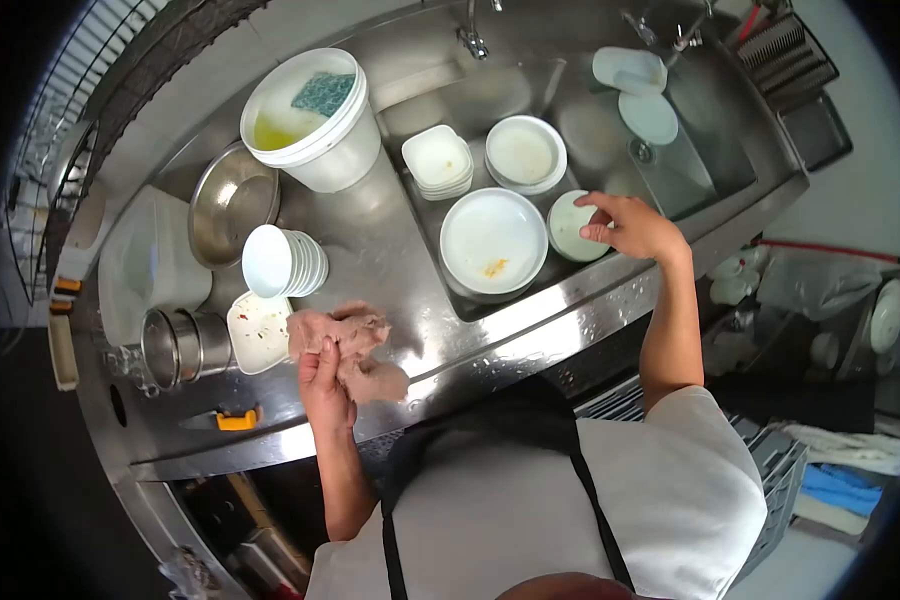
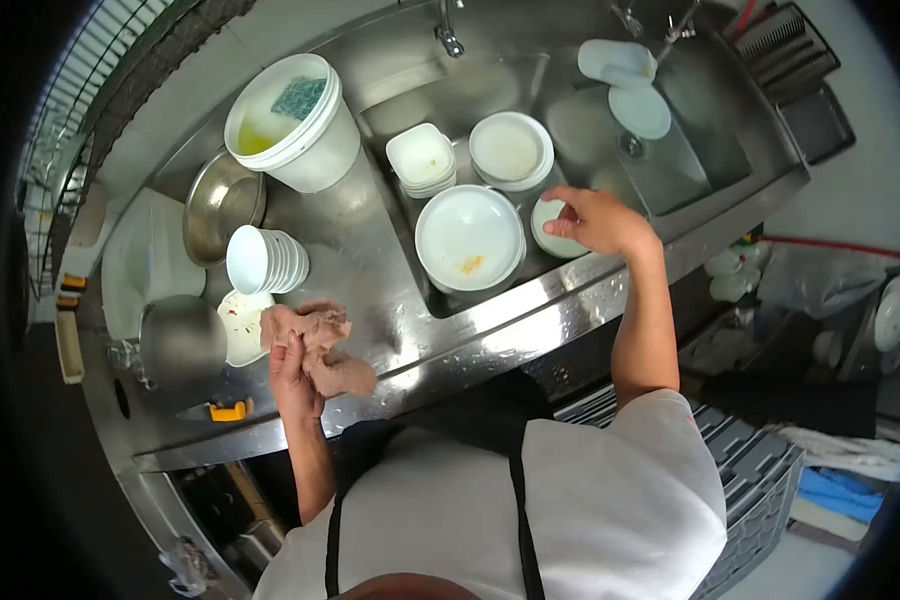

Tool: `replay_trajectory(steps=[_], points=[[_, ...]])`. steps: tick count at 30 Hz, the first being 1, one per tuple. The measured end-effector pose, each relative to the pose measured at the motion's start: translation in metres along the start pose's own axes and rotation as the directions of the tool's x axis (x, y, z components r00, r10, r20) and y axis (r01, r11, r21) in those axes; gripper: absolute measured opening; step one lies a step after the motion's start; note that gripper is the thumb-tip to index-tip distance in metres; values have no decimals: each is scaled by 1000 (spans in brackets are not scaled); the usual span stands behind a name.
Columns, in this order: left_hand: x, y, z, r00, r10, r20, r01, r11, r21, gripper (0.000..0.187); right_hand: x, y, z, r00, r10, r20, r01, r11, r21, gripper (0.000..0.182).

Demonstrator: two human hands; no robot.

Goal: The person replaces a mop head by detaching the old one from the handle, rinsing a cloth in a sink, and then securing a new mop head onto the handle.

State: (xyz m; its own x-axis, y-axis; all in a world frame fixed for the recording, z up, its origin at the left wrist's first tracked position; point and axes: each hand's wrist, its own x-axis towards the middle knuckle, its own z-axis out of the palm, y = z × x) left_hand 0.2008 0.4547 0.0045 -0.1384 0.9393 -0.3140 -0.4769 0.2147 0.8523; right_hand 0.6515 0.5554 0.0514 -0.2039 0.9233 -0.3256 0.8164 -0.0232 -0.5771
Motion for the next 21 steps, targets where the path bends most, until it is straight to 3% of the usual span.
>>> replay_trajectory(steps=[3,6,11,13,16,18,20,21], points=[[-1,-23,19,999,38,2,-38,999,-34,35,9,12,-19,997,-25,72,34,992,-124,47],[-22,-24,68,998,-48,51,57,982,-181,37,14,16,-35,1000,-20,17,22,986,-164,46],[-55,-59,85,983,-106,150,132,975,-177,33,19,33,-26,996,-49,78,65,973,-220,48],[-65,-73,86,979,-74,188,117,967,-225,32,18,55,-6,992,-97,83,113,968,-226,47],[-63,-79,101,986,20,168,24,966,-258,26,21,61,4,969,-91,227,142,966,-218,52],[-64,-91,102,994,67,86,-44,968,-246,23,63,78,8,965,-231,124,255,939,-231,63],[-73,-95,107,997,72,18,-63,950,-305,20,126,88,4,949,-263,-176,261,965,-35,79],[-78,-94,111,996,86,-4,-83,949,-305,21,158,71,-17,947,-276,-162,278,960,-10,84]])
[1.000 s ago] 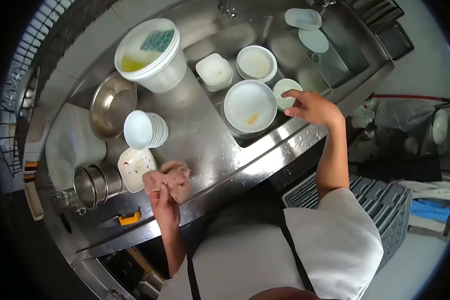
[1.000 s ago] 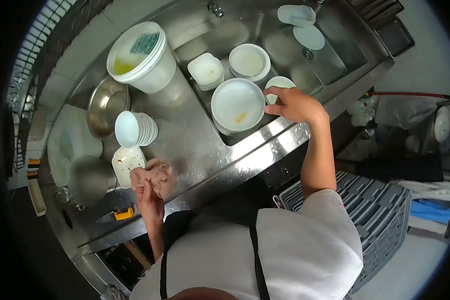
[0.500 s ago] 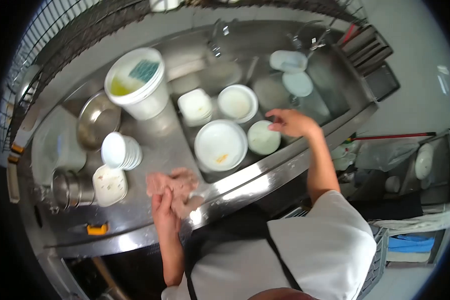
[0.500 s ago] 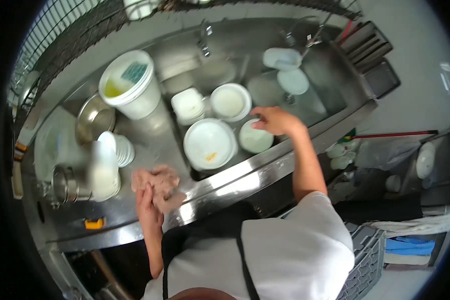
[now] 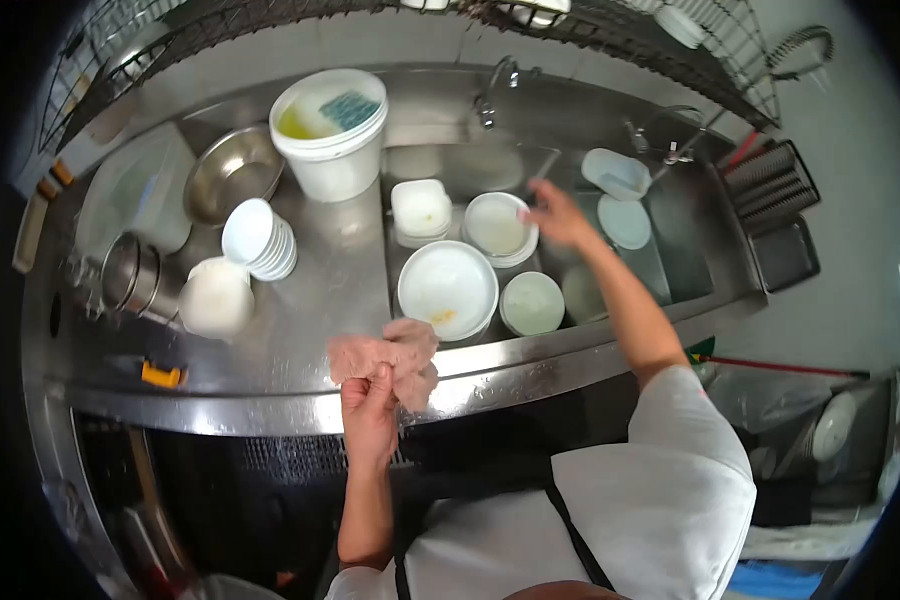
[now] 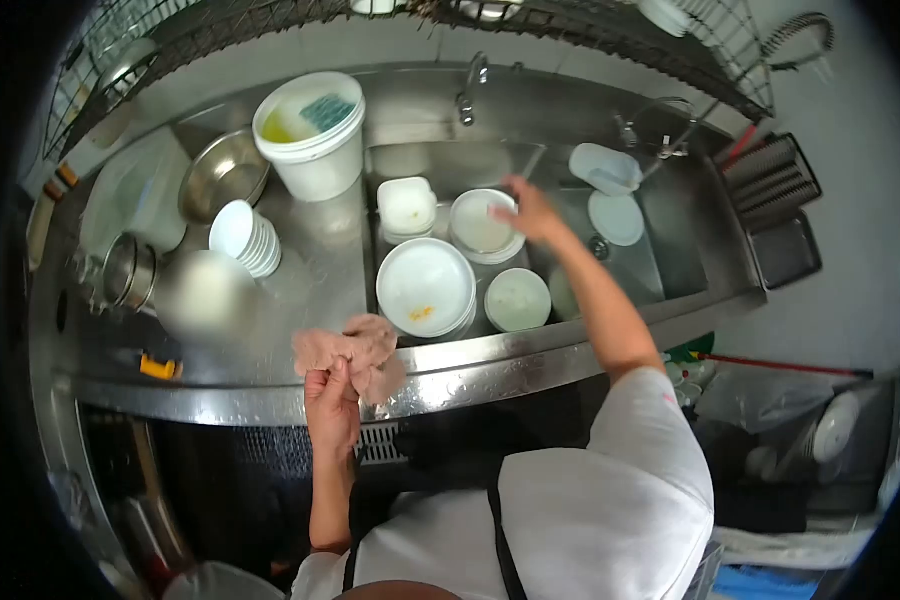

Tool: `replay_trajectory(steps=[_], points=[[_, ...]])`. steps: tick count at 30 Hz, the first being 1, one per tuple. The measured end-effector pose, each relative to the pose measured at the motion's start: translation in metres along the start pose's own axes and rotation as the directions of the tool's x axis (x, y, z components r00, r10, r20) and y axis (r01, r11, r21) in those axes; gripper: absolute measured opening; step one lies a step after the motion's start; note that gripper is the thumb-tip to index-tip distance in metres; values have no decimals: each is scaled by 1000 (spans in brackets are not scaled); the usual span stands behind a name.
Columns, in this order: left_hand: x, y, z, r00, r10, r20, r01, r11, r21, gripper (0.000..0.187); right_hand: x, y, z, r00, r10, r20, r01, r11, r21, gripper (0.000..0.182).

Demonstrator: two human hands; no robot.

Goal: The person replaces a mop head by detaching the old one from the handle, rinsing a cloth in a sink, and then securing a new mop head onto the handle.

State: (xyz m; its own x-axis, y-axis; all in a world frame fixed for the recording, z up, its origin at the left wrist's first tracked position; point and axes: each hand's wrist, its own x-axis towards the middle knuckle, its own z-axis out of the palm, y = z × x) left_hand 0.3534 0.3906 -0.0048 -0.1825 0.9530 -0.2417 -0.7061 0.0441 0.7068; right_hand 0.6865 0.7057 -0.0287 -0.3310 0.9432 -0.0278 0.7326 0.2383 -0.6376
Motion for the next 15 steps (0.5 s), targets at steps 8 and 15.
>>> replay_trajectory(steps=[8,15], points=[[0,-16,65,996,56,-70,-43,983,181,37,216,3,44,905,111,-411,-52,987,152,57],[175,-98,162,999,-30,-20,31,997,67,35,248,47,63,842,427,-328,43,554,831,33]])
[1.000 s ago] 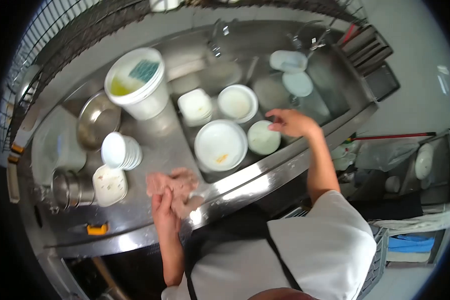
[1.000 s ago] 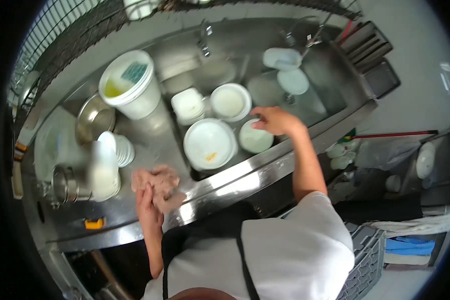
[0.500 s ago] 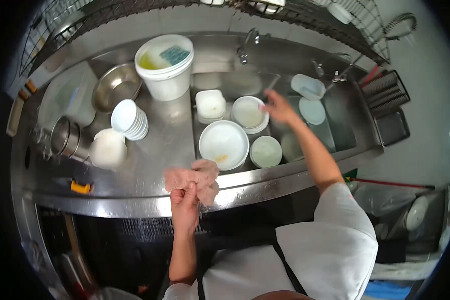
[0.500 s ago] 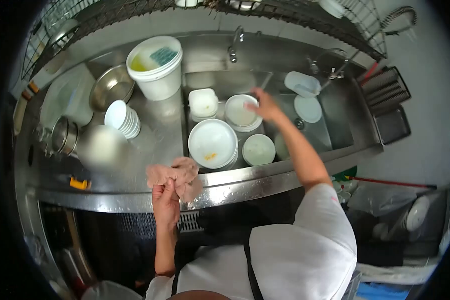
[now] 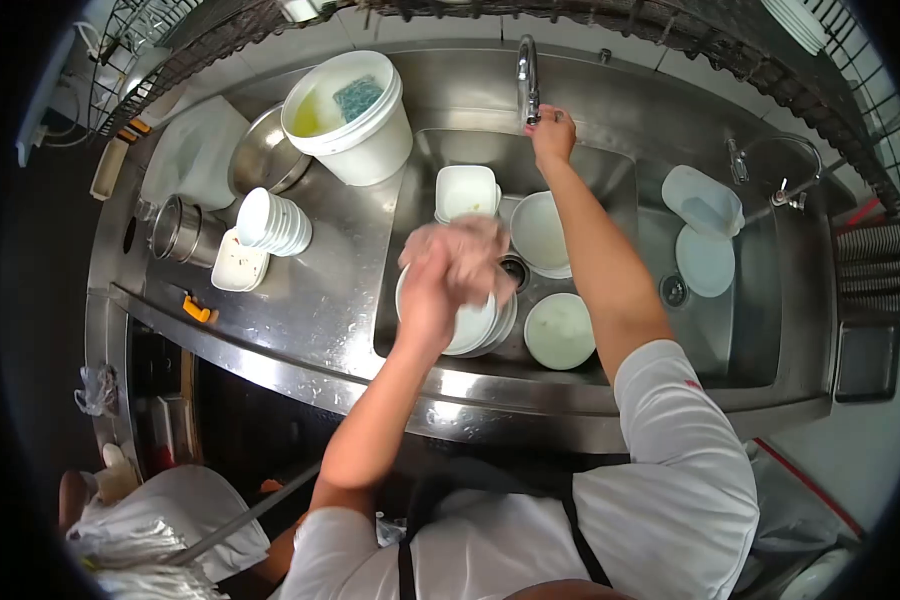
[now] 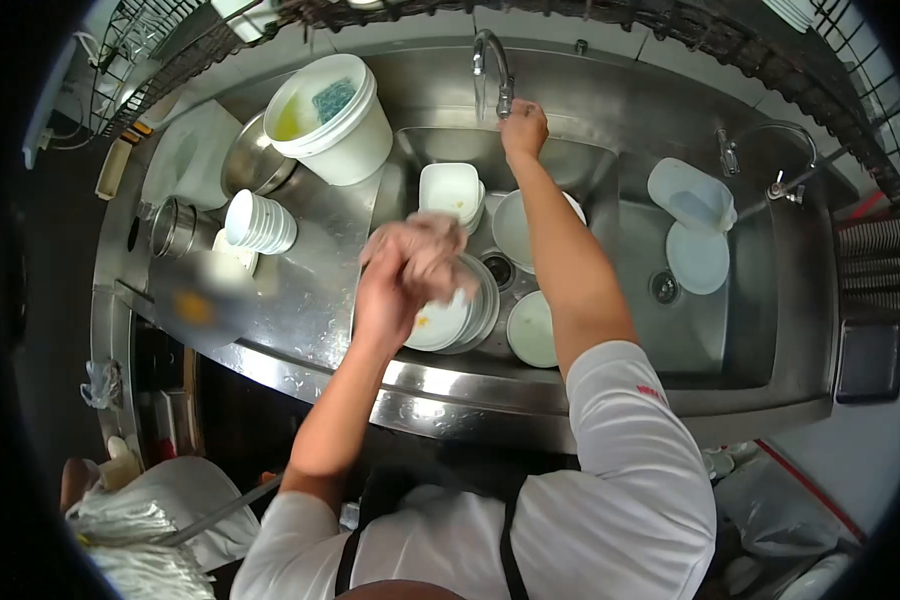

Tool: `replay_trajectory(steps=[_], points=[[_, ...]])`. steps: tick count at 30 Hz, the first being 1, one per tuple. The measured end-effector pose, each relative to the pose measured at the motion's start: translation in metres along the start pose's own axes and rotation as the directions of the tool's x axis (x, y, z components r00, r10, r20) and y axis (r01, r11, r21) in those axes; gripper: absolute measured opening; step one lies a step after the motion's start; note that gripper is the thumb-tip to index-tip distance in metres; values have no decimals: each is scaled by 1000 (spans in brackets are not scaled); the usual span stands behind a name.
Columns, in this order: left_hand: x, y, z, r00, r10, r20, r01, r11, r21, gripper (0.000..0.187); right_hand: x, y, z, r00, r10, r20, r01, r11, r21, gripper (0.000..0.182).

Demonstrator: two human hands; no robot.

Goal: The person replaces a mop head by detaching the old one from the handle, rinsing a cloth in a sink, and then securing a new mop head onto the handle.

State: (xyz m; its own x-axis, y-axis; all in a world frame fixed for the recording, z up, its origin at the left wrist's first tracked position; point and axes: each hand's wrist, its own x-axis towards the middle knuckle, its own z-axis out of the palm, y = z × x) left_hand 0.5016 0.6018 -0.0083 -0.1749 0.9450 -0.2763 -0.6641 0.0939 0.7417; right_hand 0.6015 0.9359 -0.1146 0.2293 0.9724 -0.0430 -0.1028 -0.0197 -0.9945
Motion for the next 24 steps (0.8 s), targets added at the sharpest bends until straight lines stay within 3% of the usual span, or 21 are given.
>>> replay_trajectory(steps=[1,2,3,4,5,8,9,11,12,14,15,18,19,20,22,23,24], points=[[35,-15,24,989,107,-103,-108,994,-4,37,-3,-2,0,999,30,9,-31,996,85,34],[67,-32,32,978,177,-111,-173,984,43,39,-7,-4,0,998,61,20,-64,983,170,35],[87,-34,51,980,155,-126,-139,983,122,41,-8,-5,-1,994,99,34,-104,973,204,36],[106,-45,57,967,239,-93,-208,942,263,43,-10,-6,-2,989,137,46,-144,961,236,38],[126,-56,56,974,226,-13,-211,928,308,45,-14,-5,-6,982,178,58,-187,946,265,39],[170,-90,46,968,109,-225,51,794,606,44,-47,9,-29,989,40,142,-17,987,-159,43],[170,-90,50,947,174,-271,106,625,773,41,-47,31,-42,917,101,385,-69,993,-94,49],[167,-78,57,898,327,-294,242,191,951,33,-72,25,-69,735,246,631,-345,938,35,52],[175,-78,42,935,344,-93,73,72,995,30,-84,21,-79,612,275,742,-482,873,74,54],[204,-90,-5,902,295,314,-277,-163,947,24,-102,22,-82,665,208,718,-386,918,92,48],[216,-94,-12,972,233,17,-88,300,950,18,-105,22,-83,689,172,704,-335,937,98,46],[184,-47,39,965,186,-183,-2,708,706,19,-102,46,-96,518,232,823,-14,964,-264,38],[185,-39,40,969,183,-168,-59,825,562,21,-110,65,-99,511,314,800,-162,949,-269,35],[171,-20,58,964,163,-212,-34,861,508,30,-115,74,-106,547,291,785,-196,956,-218,34],[177,-5,43,959,62,-275,2,974,226,32,-124,85,-121,621,246,744,-253,962,-107,33],[182,-3,30,948,11,-318,64,973,224,33,-135,90,-117,814,168,556,-271,957,108,24],[183,-11,23,947,-63,-316,114,983,145,35,-143,80,-112,841,63,537,-206,955,211,25]])
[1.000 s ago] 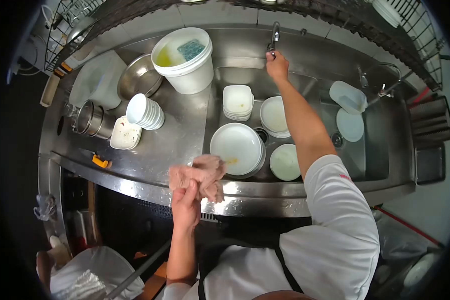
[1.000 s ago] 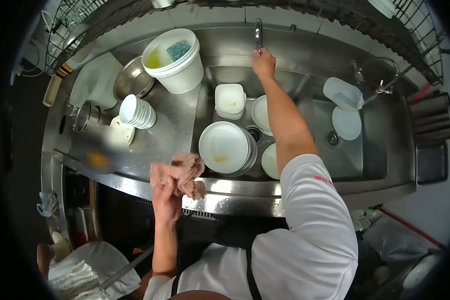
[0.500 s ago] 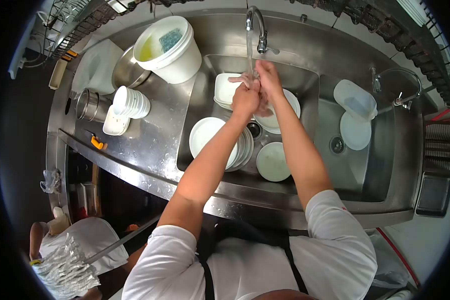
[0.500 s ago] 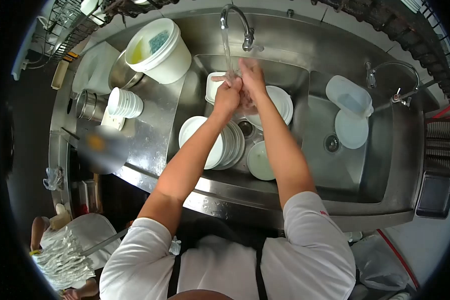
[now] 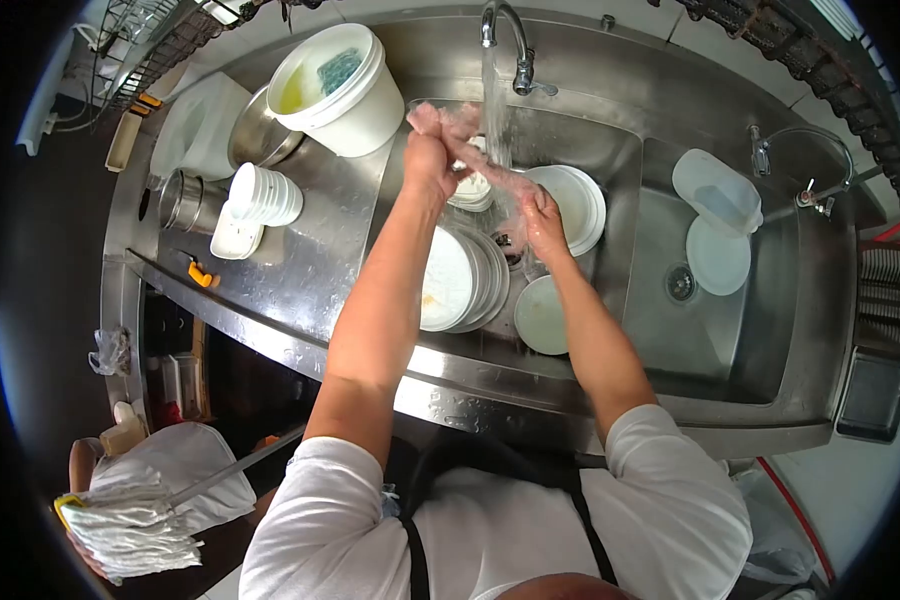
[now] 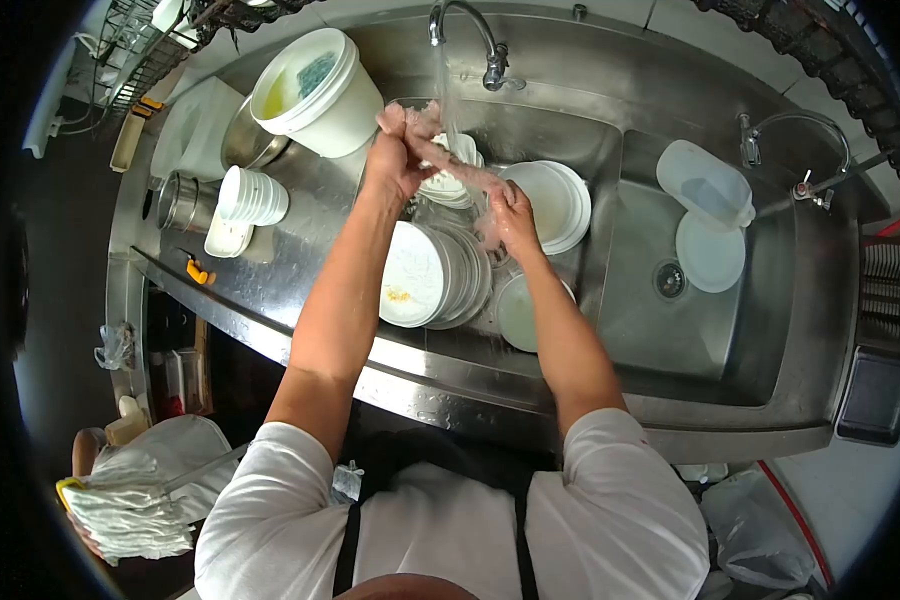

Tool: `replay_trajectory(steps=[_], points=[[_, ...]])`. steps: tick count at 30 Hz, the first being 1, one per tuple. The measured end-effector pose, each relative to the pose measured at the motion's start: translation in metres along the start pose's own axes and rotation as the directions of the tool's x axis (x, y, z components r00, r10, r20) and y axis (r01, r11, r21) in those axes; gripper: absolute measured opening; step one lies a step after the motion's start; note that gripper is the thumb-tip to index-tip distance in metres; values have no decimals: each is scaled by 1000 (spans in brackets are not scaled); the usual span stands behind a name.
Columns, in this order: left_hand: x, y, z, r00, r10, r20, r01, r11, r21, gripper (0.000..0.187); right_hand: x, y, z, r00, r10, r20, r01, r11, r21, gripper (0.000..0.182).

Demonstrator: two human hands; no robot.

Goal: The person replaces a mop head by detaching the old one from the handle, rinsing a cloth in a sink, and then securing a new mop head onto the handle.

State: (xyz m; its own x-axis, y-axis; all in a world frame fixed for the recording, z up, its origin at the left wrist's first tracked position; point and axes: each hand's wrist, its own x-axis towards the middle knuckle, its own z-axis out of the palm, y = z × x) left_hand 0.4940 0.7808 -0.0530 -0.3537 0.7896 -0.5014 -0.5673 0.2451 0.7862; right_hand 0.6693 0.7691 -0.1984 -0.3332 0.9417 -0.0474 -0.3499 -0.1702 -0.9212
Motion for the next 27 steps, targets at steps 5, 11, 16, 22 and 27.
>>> replay_trajectory(steps=[5,11,16,22,27], points=[[40,-90,-10,913,-329,240,378,904,-198,44,-9,-48,62,854,-512,90,519,848,-110,24],[62,-126,-31,842,-189,506,361,893,-268,31,-1,-55,70,920,-377,105,373,762,-529,38],[3,-88,11,959,-276,59,281,953,-113,20,45,-40,57,886,-448,-120,271,711,-649,44],[5,-83,2,949,-157,272,185,979,-80,15,62,-15,20,979,-31,-199,-15,974,-227,38],[11,-60,9,979,35,199,-16,995,-100,13,33,-16,13,969,194,156,-223,955,194,34]])
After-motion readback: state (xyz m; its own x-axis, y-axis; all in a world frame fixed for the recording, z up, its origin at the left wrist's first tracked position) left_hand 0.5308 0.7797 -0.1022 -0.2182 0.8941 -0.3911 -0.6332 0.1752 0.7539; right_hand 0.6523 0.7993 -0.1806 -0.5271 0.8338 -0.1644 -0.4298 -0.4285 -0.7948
